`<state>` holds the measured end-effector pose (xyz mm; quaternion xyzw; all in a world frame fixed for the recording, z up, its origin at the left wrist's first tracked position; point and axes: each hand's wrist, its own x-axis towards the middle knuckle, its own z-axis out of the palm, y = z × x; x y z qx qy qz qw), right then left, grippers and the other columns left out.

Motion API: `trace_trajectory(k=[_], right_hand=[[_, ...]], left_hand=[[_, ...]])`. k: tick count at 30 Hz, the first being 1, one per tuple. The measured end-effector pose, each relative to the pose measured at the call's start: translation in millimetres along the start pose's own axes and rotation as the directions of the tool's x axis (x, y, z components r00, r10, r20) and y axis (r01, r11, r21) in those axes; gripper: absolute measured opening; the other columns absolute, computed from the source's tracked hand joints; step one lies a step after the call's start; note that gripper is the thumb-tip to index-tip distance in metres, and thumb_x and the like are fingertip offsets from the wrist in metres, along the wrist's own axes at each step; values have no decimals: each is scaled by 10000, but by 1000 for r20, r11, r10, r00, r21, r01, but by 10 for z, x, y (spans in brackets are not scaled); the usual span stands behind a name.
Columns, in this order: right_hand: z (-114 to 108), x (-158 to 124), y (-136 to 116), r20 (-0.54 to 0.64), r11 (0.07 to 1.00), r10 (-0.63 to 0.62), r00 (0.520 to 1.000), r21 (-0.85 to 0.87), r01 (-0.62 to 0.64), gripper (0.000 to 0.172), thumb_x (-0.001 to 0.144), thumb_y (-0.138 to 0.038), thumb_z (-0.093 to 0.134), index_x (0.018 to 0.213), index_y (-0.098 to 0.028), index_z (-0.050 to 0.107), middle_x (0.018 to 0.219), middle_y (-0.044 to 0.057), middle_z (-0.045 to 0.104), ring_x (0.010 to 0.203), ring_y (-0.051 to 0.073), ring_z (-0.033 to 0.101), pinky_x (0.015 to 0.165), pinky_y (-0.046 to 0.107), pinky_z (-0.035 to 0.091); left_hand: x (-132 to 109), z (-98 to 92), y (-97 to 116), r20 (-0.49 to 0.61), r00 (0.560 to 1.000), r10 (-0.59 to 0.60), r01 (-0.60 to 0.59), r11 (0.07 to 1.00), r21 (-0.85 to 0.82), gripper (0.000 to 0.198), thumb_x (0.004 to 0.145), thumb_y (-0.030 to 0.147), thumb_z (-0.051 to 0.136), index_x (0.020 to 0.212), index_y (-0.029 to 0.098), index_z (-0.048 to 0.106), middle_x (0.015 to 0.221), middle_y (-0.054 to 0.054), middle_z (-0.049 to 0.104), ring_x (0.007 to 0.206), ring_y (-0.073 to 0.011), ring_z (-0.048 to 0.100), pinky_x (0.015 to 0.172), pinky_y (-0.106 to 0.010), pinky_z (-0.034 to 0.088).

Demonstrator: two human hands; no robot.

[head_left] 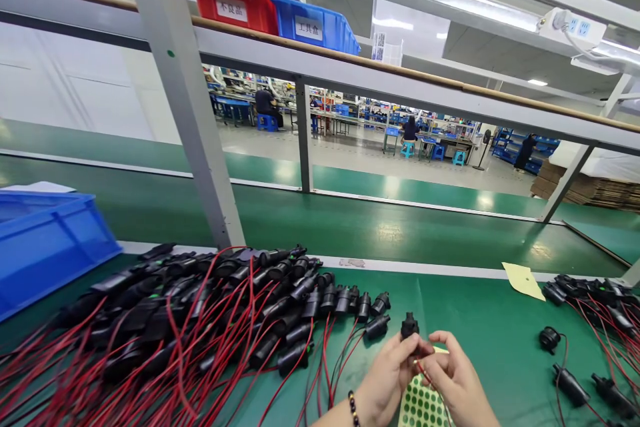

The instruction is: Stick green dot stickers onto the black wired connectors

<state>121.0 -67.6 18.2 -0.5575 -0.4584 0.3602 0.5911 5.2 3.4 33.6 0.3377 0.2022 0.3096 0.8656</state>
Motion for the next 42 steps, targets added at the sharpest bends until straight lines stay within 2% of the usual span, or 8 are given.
trace_trajectory(k=[4, 8, 15, 19, 24, 27, 32, 42], right_hand=[[-330, 121, -52, 17, 974, 17, 1000, -226, -13, 353, 865, -537, 559, 909, -190, 608, 759, 33, 664, 716, 188, 603, 665, 289, 463], [-586, 336, -107, -90, 879, -138, 986, -470, 80, 327, 882, -482, 533, 863, -186, 672, 805, 55, 676, 764, 208, 613, 656, 285, 474], [-451, 400, 319, 140, 718, -191, 972, -655, 235, 241, 910, -294, 458, 843, -220, 677, 898, 54, 674, 843, 204, 637, 771, 294, 490], [-456, 341, 514, 218, 622, -173, 960, -732, 278, 233, 905, -291, 459, 844, -242, 679, 897, 48, 666, 838, 202, 637, 763, 294, 505], [-952, 252, 602, 112, 479, -111, 987, -864, 153, 262, 911, -356, 439, 923, -260, 682, 1019, 72, 668, 902, 219, 659, 703, 268, 526], [-1214, 186, 737, 114, 404, -61, 992, -906, 129, 262, 889, -344, 450, 901, -272, 702, 1011, 75, 682, 854, 213, 681, 613, 239, 528], [-1231, 177, 923, 192, 378, 7, 981, -909, 175, 201, 826, -293, 519, 889, -283, 710, 934, 63, 693, 767, 203, 682, 566, 234, 519], [-1012, 136, 834, 62, 455, -94, 994, -885, 98, 101, 746, -200, 468, 728, -246, 556, 776, 18, 607, 741, 203, 597, 674, 302, 475]], left_hand=[[25, -203, 42, -67, 994, -85, 86, 996, 0, 309, 692, 386, 743, 777, 151, 560, 585, 13, 568, 533, -124, 530, 571, -251, 442], [91, -390, -72, -54, 980, -194, 198, 976, 94, 246, 640, 345, 682, 731, 161, 546, 515, 25, 548, 465, -115, 507, 502, -229, 420], [157, -507, -175, 2, 971, -238, 236, 961, 142, 148, 537, 252, 621, 613, 146, 550, 447, 1, 531, 422, -130, 517, 520, -264, 433], [156, -489, -144, 22, 966, -256, 251, 958, 139, 135, 530, 229, 612, 626, 159, 549, 447, 26, 518, 438, -119, 511, 605, -298, 467], [171, -475, -120, 35, 958, -286, 276, 946, 172, 157, 504, 216, 633, 610, 168, 528, 436, 37, 500, 469, -128, 537, 527, -232, 387], [182, -485, -128, 14, 954, -300, 291, 936, 197, 173, 505, 231, 637, 608, 174, 510, 437, 37, 495, 479, -130, 546, 497, -213, 348], [181, -479, -134, 20, 956, -292, 280, 933, 227, 139, 509, 208, 600, 619, 171, 523, 446, 36, 513, 447, -107, 502, 500, -215, 348], [172, -492, -143, 29, 954, -298, 284, 932, 224, 150, 535, 198, 607, 658, 166, 529, 498, 5, 584, 485, -112, 514, 527, -220, 326]])
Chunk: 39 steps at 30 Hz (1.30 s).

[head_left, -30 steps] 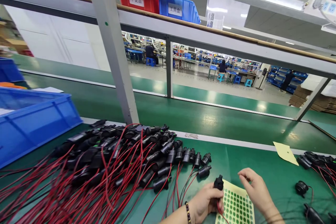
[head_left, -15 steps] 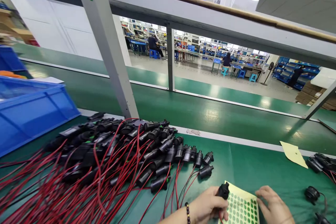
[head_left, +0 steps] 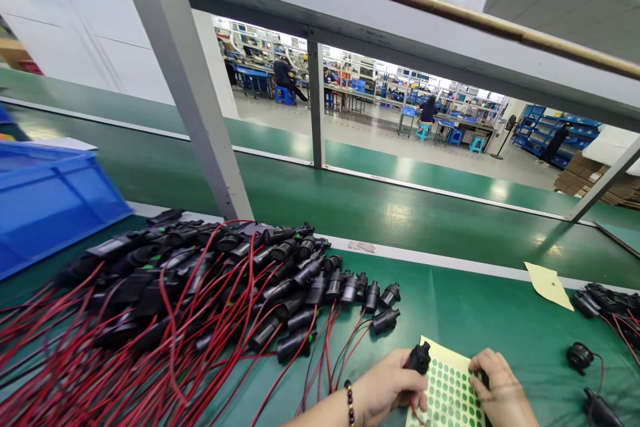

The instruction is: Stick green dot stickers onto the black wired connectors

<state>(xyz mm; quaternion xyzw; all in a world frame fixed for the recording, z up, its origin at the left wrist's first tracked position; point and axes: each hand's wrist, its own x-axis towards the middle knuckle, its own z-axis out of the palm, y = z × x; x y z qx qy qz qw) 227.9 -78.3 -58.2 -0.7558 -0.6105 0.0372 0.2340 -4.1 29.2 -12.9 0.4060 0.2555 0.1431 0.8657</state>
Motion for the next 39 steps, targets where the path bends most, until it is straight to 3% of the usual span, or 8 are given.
trace_trajectory(k=[4, 8, 12, 20, 27, 33, 39], right_hand=[[-44, 13, -1, 108, 999, 16, 994, 27, -19, 84, 734, -192, 496, 741, -245, 561, 783, 10, 608, 756, 195, 599, 681, 283, 473], [-59, -10, -108, 31, 999, 49, 998, 0, -49, 205, 776, -175, 438, 869, -240, 608, 881, 39, 616, 852, 209, 599, 753, 297, 460], [-86, -22, -200, 23, 998, 46, 999, -34, -46, 191, 783, -153, 440, 810, -233, 611, 879, 44, 621, 861, 210, 600, 763, 292, 454], [-80, -14, -4, 124, 996, -23, 992, -78, 33, 147, 811, -181, 497, 811, -249, 627, 831, 9, 644, 805, 187, 639, 686, 254, 483], [68, -122, 96, -11, 926, -201, 980, -330, 186, 161, 908, -233, 486, 883, -254, 643, 833, 2, 694, 724, 171, 660, 591, 251, 441], [139, -154, 30, -30, 821, -301, 953, -517, 243, 248, 906, -144, 416, 763, -223, 604, 679, 7, 658, 588, 177, 618, 547, 277, 394], [88, -134, 48, -71, 849, -308, 949, -470, 240, 287, 908, -165, 400, 687, -230, 572, 654, 12, 657, 566, 165, 624, 530, 263, 440]], left_hand=[[-8, 3, -1, 15, 1000, 1, -1, 1000, 18, 167, 547, 215, 621, 679, 159, 535, 540, -15, 625, 488, -108, 510, 534, -221, 322], [-3, -7, -2, 29, 1000, -6, 5, 999, 41, 181, 534, 220, 628, 670, 160, 525, 493, 7, 589, 487, -120, 517, 538, -222, 324], [-3, -12, -5, 23, 1000, -4, 3, 999, 42, 177, 556, 225, 638, 679, 157, 530, 534, -9, 622, 497, -116, 516, 548, -221, 321], [-12, 8, 7, 31, 999, -5, 4, 999, 39, 162, 537, 213, 629, 663, 160, 542, 530, -9, 628, 483, -110, 507, 538, -221, 322], [0, -7, -10, 24, 1000, 9, -10, 1000, 20, 192, 537, 237, 668, 646, 163, 528, 507, -3, 611, 477, -111, 518, 534, -226, 317], [1, -9, -19, 34, 999, 14, -14, 1000, 21, 179, 541, 230, 664, 631, 169, 523, 451, 32, 551, 509, -137, 551, 561, -232, 355], [8, -4, -4, 18, 1000, -1, 0, 999, 43, 156, 522, 206, 631, 629, 169, 523, 441, 33, 537, 504, -140, 553, 566, -240, 377]])
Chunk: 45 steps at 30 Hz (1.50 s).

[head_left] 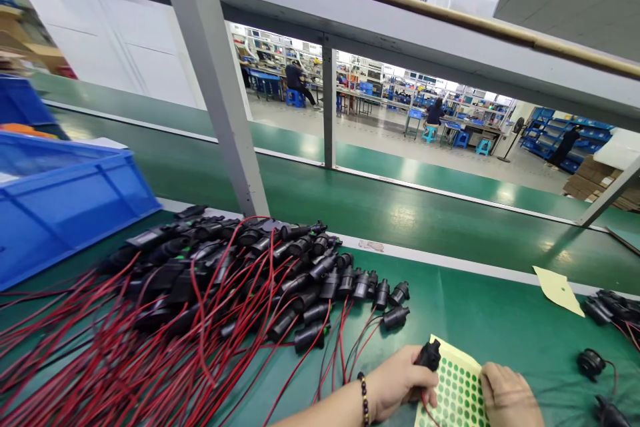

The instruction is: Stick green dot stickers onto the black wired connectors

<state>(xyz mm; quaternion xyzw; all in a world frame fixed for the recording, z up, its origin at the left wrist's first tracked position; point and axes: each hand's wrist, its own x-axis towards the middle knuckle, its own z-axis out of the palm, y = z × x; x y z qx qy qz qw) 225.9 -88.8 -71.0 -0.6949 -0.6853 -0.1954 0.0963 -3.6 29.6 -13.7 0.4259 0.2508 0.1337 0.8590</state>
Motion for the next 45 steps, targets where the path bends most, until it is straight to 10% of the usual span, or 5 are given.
trace_trajectory(k=[6, 11, 22, 27, 45], right_hand=[[-415, 298, 95, -67, 913, 151, 986, 393, -113, 230, 894, -400, 523, 799, -258, 677, 1137, 89, 680, 984, 234, 677, 655, 253, 559], [-803, 720, -309, 85, 574, 317, 945, 776, -262, 269, 862, -454, 589, 754, -221, 671, 1182, 98, 634, 1067, 223, 635, 788, 219, 543], [-296, 711, -629, 251, -37, 312, 916, 967, -252, 275, 751, -438, 729, 655, -182, 699, 925, 101, 676, 853, 230, 685, 739, 264, 563], [-289, 683, -625, 313, -78, 341, 887, 949, -305, 276, 742, -433, 742, 654, -176, 695, 959, 97, 661, 835, 217, 677, 736, 252, 556], [-370, 653, -835, 77, 253, 317, 945, 954, -163, 230, 825, -386, 655, 702, -200, 710, 932, 79, 666, 896, 197, 656, 781, 219, 536]], left_hand=[[0, 15, -38, -51, 996, 79, -77, 996, 48, 254, 544, 228, 661, 739, 171, 507, 544, 48, 536, 526, -134, 536, 576, -263, 396], [18, -18, -80, -38, 968, 247, -242, 965, 103, 274, 614, 209, 613, 863, 162, 510, 705, 26, 558, 596, -136, 528, 634, -293, 418], [-27, -19, -57, -157, 909, 387, -335, 899, 282, 259, 649, 154, 650, 870, 192, 520, 769, 33, 492, 696, -138, 445, 652, -248, 369], [-89, 50, -13, -17, 954, 299, -300, 954, -11, 349, 729, 284, 607, 1047, 171, 518, 839, -13, 553, 759, -175, 522, 758, -319, 404], [-128, 52, -35, -156, 850, 504, -308, 715, 628, 200, 811, 277, 605, 930, 194, 466, 842, -6, 495, 773, -184, 449, 697, -298, 357]])
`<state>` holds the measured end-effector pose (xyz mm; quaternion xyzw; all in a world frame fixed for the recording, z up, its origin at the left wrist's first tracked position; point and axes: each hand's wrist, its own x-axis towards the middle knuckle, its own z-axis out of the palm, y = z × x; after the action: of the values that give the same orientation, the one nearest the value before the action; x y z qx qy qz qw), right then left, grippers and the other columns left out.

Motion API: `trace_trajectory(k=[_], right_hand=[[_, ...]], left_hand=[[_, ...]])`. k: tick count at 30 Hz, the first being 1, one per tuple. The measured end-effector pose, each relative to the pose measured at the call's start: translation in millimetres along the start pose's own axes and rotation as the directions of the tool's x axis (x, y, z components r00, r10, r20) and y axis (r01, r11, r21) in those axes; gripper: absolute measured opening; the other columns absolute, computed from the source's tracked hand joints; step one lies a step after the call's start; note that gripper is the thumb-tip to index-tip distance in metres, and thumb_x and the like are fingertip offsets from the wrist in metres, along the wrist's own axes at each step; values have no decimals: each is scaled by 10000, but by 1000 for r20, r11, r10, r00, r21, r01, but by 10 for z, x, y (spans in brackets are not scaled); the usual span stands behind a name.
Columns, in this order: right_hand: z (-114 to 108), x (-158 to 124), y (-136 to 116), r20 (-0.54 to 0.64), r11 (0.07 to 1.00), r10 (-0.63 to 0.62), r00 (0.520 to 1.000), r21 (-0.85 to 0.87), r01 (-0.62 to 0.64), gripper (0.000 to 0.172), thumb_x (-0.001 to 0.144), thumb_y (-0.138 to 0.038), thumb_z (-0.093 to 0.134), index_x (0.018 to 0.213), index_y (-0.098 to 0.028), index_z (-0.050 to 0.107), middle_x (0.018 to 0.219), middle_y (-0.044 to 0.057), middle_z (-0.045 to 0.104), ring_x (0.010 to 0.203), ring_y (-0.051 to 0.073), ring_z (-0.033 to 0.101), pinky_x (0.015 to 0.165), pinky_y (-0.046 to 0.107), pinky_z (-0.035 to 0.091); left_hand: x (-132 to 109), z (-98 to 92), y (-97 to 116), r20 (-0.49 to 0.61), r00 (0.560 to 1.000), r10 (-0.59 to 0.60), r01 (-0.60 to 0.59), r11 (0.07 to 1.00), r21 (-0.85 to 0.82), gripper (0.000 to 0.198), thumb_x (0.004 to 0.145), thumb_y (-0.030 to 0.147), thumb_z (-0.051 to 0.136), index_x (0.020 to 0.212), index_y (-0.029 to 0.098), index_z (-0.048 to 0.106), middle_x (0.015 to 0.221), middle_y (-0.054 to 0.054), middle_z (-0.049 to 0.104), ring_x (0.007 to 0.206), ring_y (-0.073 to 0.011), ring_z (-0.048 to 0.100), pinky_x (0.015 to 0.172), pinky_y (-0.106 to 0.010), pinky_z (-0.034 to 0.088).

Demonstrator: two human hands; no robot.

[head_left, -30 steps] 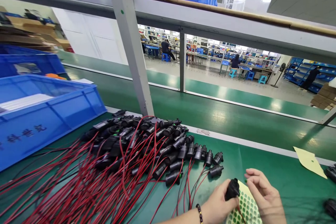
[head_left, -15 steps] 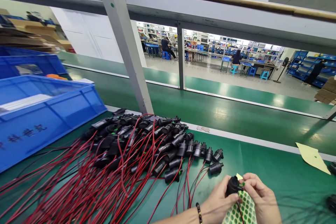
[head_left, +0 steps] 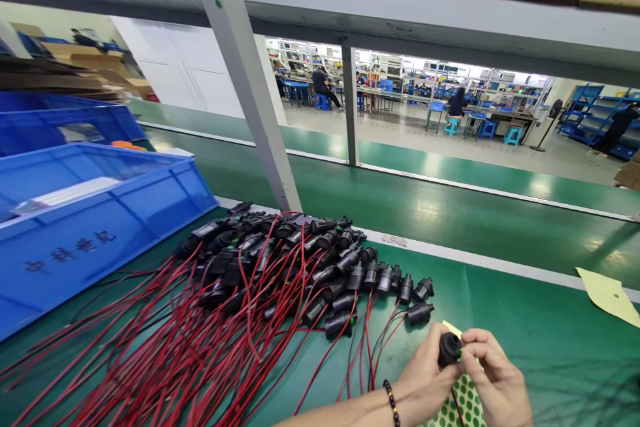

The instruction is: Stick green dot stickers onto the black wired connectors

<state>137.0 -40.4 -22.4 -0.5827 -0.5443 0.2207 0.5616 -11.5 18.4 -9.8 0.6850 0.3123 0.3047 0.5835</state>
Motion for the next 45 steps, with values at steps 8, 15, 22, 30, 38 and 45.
trace_trajectory(k=[8, 15, 22, 30, 38, 45], right_hand=[[81, -31, -168, -84, 997, 69, 994, 42, -66, 247, 821, -406, 647, 677, -207, 667, 940, 62, 643, 871, 177, 633, 788, 210, 518], [1, -12, 48, -3, 992, -42, 999, -118, 41, 230, 833, -373, 633, 683, -204, 678, 906, 73, 669, 865, 190, 660, 739, 214, 534], [10, -28, 12, 6, 957, -166, 986, -240, 162, 217, 865, -339, 595, 705, -217, 676, 870, 57, 683, 817, 175, 676, 713, 211, 539], [56, -28, -47, -13, 931, -258, 966, -271, 245, 152, 859, -241, 589, 728, -218, 662, 850, 48, 671, 773, 160, 678, 672, 194, 530], [20, -22, 18, 20, 993, -17, 1000, -115, 19, 211, 816, -333, 660, 654, -198, 651, 875, 75, 662, 825, 189, 668, 705, 216, 549], [19, 21, -50, -28, 992, -115, 993, -58, 113, 100, 876, -278, 598, 829, -194, 626, 815, 48, 635, 766, 160, 657, 666, 204, 568]], left_hand=[[-10, -5, -82, 46, 998, 50, -52, 997, 48, 209, 842, 214, 527, 1035, 201, 449, 953, -47, 535, 870, -214, 500, 765, -329, 392], [0, -2, -70, 51, 995, 80, -83, 995, 58, 232, 804, 127, 489, 1016, 202, 433, 931, -35, 516, 880, -211, 502, 765, -326, 387], [-5, -12, -38, 60, 994, 96, -101, 992, 78, 278, 762, 74, 449, 1014, 186, 418, 927, -44, 510, 883, -222, 505, 781, -346, 401], [-19, -2, -34, 50, 993, 102, -108, 986, 126, 291, 758, 58, 429, 1022, 178, 417, 942, -60, 513, 879, -225, 511, 795, -352, 417], [-25, -6, -6, 58, 994, 89, -98, 978, 186, 272, 773, 73, 449, 1023, 179, 436, 939, -60, 521, 879, -230, 514, 785, -355, 412], [-16, -34, 8, 59, 995, 84, -92, 983, 160, 248, 760, 100, 492, 982, 194, 429, 904, -34, 513, 858, -221, 506, 774, -352, 404]])
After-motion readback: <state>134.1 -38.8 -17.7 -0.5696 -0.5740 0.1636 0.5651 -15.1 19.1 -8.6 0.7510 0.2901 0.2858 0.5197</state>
